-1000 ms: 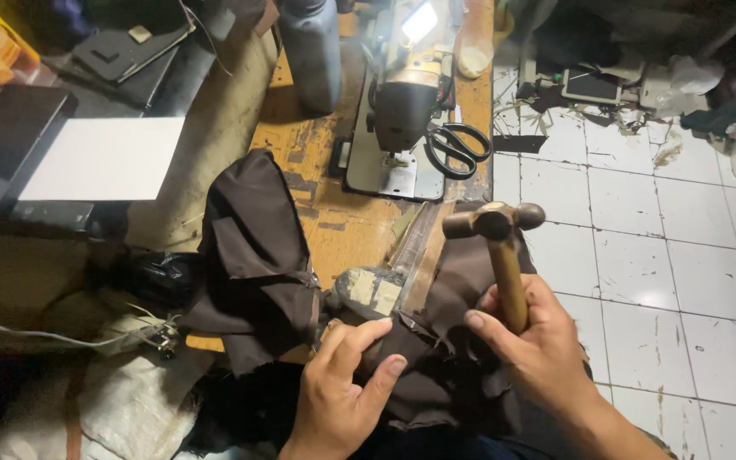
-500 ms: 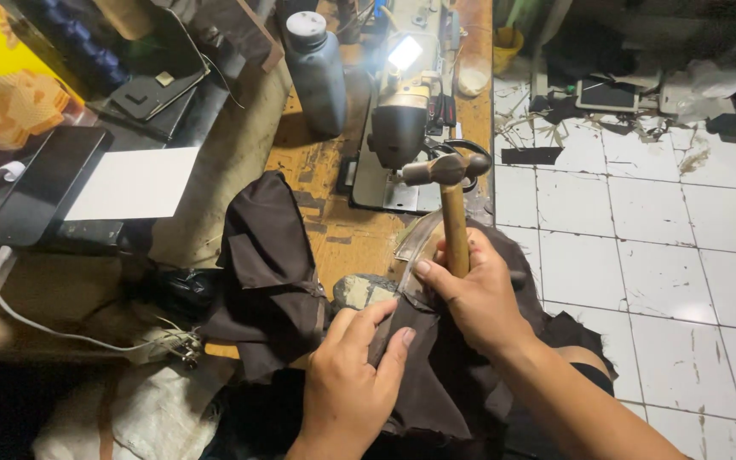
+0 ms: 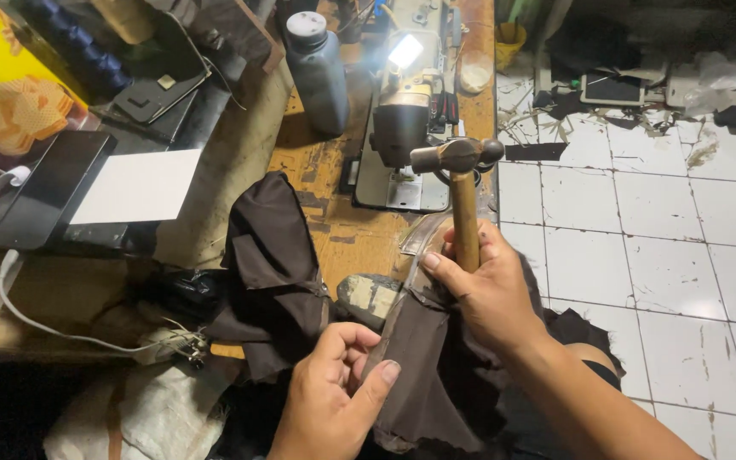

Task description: Hammering a seam on a piece of dark brown leather to flatten it on a workshop table.

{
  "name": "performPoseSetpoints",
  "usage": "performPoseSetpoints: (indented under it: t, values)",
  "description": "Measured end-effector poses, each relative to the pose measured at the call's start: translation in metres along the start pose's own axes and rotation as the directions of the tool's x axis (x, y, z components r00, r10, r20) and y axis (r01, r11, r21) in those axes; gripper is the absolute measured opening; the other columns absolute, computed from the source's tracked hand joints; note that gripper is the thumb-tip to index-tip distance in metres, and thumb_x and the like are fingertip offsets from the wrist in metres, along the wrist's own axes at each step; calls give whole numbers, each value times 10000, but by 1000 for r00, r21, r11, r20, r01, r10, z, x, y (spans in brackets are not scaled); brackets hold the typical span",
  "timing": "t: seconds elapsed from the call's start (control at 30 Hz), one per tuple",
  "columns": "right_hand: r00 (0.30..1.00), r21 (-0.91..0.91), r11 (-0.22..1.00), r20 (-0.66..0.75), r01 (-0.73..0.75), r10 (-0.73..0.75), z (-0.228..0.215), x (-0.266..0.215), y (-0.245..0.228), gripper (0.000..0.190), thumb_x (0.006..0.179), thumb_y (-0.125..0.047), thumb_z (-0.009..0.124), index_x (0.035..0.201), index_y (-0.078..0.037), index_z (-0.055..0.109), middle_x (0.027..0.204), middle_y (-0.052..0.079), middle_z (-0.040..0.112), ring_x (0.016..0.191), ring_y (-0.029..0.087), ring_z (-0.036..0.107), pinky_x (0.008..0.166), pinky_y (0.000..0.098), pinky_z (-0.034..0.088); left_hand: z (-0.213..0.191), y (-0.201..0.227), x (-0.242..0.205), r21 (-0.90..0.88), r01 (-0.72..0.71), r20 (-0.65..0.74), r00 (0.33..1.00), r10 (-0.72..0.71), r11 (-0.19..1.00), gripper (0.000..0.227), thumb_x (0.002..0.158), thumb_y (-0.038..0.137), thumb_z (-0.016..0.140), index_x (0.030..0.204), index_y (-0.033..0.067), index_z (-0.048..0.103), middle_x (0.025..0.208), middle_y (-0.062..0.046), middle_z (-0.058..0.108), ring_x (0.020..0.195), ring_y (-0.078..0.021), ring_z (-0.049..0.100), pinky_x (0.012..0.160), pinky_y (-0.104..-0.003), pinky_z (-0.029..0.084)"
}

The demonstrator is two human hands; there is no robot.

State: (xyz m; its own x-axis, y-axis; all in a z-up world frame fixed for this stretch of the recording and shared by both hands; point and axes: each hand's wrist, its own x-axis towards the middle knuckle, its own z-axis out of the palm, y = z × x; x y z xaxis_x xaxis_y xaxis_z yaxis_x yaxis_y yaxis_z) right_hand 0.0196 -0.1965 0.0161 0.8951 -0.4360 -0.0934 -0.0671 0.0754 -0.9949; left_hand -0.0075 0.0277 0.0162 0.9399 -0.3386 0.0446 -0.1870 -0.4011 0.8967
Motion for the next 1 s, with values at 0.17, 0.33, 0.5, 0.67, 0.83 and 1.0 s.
performPoseSetpoints:
  t: [0.17,0.33,0.5,0.67,0.83,1.0]
  values:
    - [998,-5,999,-48,49,-49,4,-14,-18,267,854,-115,789,1008,-120,570,865,-10,542,755,92,495,696,244,430,-3,6,-2,-584,93,96,994,-44,806,419,856,202,769,1208,20,634,788,-39,582,676,-73,534,611,-216,442]
    - [992,77,996,-121,36,-26,-5,-3,-3,263,883,-81,766,1025,-118,549,899,-1,537,779,100,510,720,251,454,1,-35,-3,-783,281,375,925,59,555,519,922,397,721,1187,-26,577,890,-75,678,728,-82,603,716,-256,486]
    - [990,-42,998,-134,43,-48,-8,2,-5,239,885,-151,767,1029,-142,576,933,-11,556,821,104,536,758,254,468,-14,-42,-13,-312,85,594,795,124,946,289,961,462,643,857,200,582,1145,-76,806,1152,-183,753,1236,-571,155]
    - [983,-22,996,-163,85,-87,-3,6,5,263,888,-164,760,1042,-130,550,899,-5,566,782,111,548,740,262,479,1,-35,-18,-295,33,600,784,159,955,668,866,493,751,1384,126,543,1359,-83,627,1284,-218,609,1077,-340,442]
    - [983,-21,996,-161,86,-89,-6,7,7,265,887,-168,764,1040,-127,552,900,-11,563,786,105,541,742,260,476,12,-17,-26,-96,71,558,830,-6,993,384,973,507,591,1147,175,670,1069,0,703,1005,-132,690,870,-289,498]
    - [979,-32,996,-183,88,-93,-9,5,4,279,886,-162,757,1044,-141,528,893,-4,545,810,104,525,782,255,455,2,-26,-55,-74,160,26,987,-159,984,513,834,645,536,801,218,818,539,53,626,475,-78,554,460,-271,408]
